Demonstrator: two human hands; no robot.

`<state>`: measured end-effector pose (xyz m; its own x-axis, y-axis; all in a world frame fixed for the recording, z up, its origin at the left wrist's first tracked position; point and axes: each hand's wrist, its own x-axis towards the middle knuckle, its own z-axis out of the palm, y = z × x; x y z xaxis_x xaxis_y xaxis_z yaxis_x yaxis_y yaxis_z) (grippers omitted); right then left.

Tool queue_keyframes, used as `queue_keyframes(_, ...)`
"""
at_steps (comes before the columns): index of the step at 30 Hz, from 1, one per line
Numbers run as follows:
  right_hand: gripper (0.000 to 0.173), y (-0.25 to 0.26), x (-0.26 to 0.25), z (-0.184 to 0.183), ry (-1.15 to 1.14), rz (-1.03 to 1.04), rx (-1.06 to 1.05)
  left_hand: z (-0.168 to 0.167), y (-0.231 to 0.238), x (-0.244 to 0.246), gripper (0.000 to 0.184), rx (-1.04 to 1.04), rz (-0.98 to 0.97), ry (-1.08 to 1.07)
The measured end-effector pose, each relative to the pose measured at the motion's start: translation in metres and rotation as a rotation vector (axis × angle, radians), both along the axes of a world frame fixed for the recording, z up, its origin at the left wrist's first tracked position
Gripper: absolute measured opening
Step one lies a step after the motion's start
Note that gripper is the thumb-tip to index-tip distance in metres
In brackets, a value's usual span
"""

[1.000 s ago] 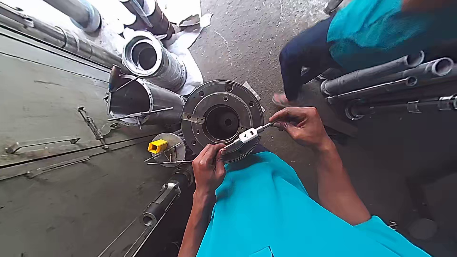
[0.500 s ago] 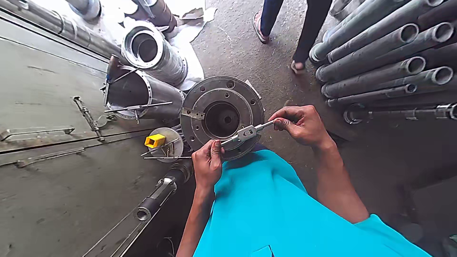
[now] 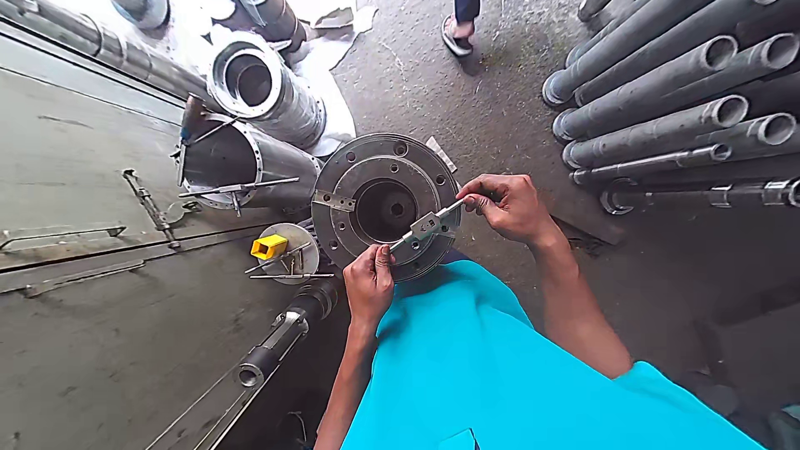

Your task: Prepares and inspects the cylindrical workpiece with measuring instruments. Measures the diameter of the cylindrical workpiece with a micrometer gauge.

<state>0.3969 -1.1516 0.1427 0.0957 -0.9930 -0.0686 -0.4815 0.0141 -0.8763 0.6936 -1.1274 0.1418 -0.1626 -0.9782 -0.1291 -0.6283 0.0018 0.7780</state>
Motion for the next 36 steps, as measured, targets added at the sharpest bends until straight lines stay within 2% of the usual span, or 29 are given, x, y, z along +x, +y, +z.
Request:
queue_keyframes(12,0.018,-0.014,-0.008,-0.005,-0.090,0.032,0.010,0.003,0.005,-0.009,0.038,-0.007,-0.013,-0.094)
queue_keyframes(31,0.016,-0.037,-0.018,-0.002,-0.101,0.184,0.059,0.005,0.010,-0.012,0.038,0.056,-0.006,-0.092)
queue_keyframes(36,0.016,-0.041,-0.016,0.001,0.033,0.200,0.092,0.003,0.008,-0.011,0.038,0.085,0.001,-0.079)
